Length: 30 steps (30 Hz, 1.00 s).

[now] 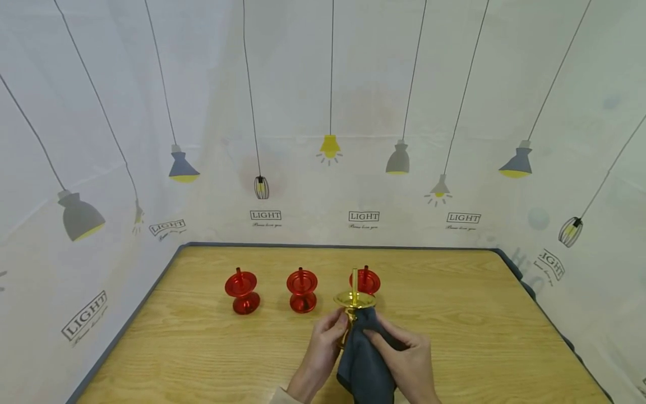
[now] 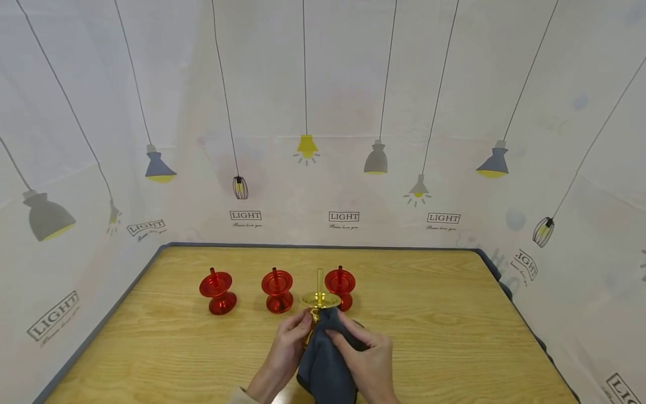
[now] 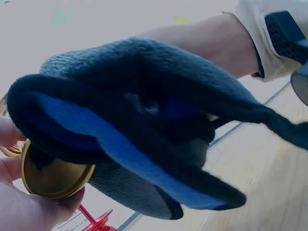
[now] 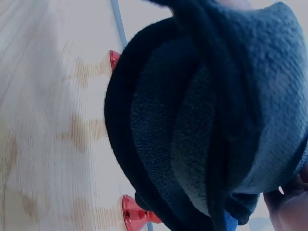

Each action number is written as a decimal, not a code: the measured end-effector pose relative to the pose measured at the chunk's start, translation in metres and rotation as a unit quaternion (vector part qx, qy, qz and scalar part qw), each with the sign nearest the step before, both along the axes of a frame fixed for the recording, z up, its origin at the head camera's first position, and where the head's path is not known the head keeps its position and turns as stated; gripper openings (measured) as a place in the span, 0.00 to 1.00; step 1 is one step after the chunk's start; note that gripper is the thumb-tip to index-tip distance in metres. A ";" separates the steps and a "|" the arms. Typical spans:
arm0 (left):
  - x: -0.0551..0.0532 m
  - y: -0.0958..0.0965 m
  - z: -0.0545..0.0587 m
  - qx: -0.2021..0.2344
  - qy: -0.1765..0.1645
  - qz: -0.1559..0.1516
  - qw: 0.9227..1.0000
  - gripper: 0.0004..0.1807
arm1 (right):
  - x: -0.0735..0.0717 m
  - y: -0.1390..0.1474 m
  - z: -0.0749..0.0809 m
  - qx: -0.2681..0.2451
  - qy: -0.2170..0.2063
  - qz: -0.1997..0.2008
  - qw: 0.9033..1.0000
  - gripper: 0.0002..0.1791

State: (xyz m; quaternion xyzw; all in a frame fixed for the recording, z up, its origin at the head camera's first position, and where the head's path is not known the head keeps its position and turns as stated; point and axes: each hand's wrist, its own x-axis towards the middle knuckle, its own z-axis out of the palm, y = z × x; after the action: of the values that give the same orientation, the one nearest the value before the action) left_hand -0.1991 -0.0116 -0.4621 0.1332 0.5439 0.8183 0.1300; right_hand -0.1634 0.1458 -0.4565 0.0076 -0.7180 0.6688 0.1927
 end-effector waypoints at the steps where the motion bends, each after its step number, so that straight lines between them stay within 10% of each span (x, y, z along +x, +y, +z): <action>1: 0.000 0.001 0.001 -0.005 0.003 0.003 1.000 0.29 | 0.000 -0.001 0.000 0.002 0.006 -0.003 1.000 0.19; 16: 0.001 0.005 -0.001 0.045 -0.003 0.094 0.995 0.10 | 0.002 0.000 -0.002 0.028 0.029 0.000 0.999 0.20; 30: 0.001 0.003 -0.006 0.027 0.021 0.059 0.998 0.06 | 0.003 0.003 -0.004 0.017 0.002 -0.015 1.000 0.19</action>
State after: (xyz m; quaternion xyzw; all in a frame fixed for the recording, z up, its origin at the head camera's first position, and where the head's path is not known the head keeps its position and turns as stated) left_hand -0.1981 -0.0086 -0.4684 0.1217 0.5314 0.8356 0.0666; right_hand -0.1605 0.1489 -0.4608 0.0019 -0.7290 0.6534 0.2038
